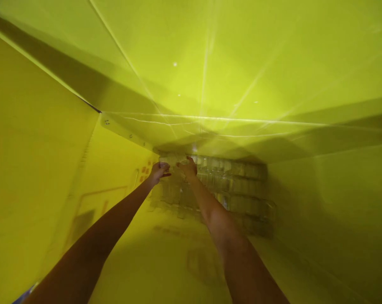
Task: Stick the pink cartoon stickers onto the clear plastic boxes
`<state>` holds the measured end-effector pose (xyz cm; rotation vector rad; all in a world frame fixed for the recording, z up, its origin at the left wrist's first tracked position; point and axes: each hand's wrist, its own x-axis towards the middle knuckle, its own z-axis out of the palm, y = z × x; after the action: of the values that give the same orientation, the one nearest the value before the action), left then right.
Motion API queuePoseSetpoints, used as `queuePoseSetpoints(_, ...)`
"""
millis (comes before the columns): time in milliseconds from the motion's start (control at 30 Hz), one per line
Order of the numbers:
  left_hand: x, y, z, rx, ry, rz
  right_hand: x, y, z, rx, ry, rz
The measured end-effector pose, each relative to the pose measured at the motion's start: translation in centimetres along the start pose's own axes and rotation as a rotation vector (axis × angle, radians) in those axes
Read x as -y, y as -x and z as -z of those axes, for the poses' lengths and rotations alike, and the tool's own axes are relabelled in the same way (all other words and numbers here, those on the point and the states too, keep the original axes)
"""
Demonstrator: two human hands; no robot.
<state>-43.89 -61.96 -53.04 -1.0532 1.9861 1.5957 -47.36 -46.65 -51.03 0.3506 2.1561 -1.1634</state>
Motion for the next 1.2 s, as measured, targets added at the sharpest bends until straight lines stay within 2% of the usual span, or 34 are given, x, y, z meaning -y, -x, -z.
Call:
queuePoseSetpoints(67, -2.1, 2.9, -0.7, -0.012, 0.076, -0.067, 0.6, 2.2, 2.6, -0.051, -0.103, 0.003)
queuePoseSetpoints(133, -5.0, 6.9, -1.1, -0.024, 0.136, -0.176, 1.7, 5.4, 5.9, -0.130, -0.215, 0.033)
queuePoseSetpoints(233, -9.8, 15.8, -1.3, -0.009, 0.204, -0.384, 4.2, 13.0, 11.4, -0.279, -0.352, 0.147)
queuePoseSetpoints(300, -12.7, 23.5, -1.7, 0.008, 0.245, -0.534, 6.0, 20.2, 15.4, -0.378, -0.452, 0.280)
queuePoseSetpoints(367, -15.1, 31.8, -2.6, -0.110, 0.243, -0.725, 7.1, 28.6, 19.7, -0.441, -0.612, 0.502)
queuePoseSetpoints(433, -16.9, 40.1, -4.2, -0.183, 0.214, -0.843, 7.2, 37.8, 24.1, -0.535, -0.691, 0.645)
queuePoseSetpoints(467, -17.6, 44.2, -5.4, -0.137, 0.258, -0.879, 6.7, 42.7, 26.4, -0.610, -0.691, 0.681)
queuePoseSetpoints(533, -18.5, 52.4, -8.7, 0.121, 0.301, -0.866, 4.5, 52.6, 31.1, -0.749, -0.628, 0.706)
queuePoseSetpoints(633, -18.9, 63.1, -16.0, 0.690, 0.375, -0.795, -1.3, 65.7, 38.5, -0.997, -0.530, 0.617)
queuePoseSetpoints(667, -18.9, 66.0, -18.9, 0.869, 0.383, -0.749, -3.7, 68.9, 41.0, -1.077, -0.466, 0.579)
queuePoseSetpoints(733, -18.7, 70.5, -24.8, 1.097, 0.417, -0.625, -8.4, 73.2, 46.0, -1.179, -0.384, 0.485)
queuePoseSetpoints(800, -18.4, 73.6, -30.5, 1.170, 0.342, -0.424, -12.8, 74.9, 50.4, -1.197, -0.390, 0.333)
queuePoseSetpoints(867, -18.0, 75.5, -35.4, 1.176, 0.260, -0.328, -16.5, 74.9, 54.0, -1.162, -0.424, 0.150)
queuePoseSetpoints(933, -17.8, 76.3, -39.3, 1.166, 0.183, -0.275, -19.3, 74.1, 56.7, -1.098, -0.444, 0.053)
queuePoseSetpoints(1000, -17.9, 76.2, -42.1, 1.144, 0.130, -0.245, -21.2, 73.2, 58.9, -1.027, -0.448, 0.033)
queuePoseSetpoints(1067, -18.4, 75.4, -43.5, 1.117, 0.119, -0.249, -22.3, 72.5, 60.8, -0.960, -0.434, 0.031)
queuePoseSetpoints(1100, -18.7, 74.9, -43.7, 1.107, 0.122, -0.258, -22.6, 72.2, 61.6, -0.935, -0.418, 0.029)
queuePoseSetpoints(1167, -19.3, 73.7, -42.8, 1.102, 0.124, -0.272, -23.0, 72.0, 63.0, -0.928, -0.362, 0.007)
queuePoseSetpoints(1200, -19.5, 73.0, -41.7, 1.105, 0.124, -0.278, -23.2, 72.0, 63.4, -0.955, -0.339, -0.003)
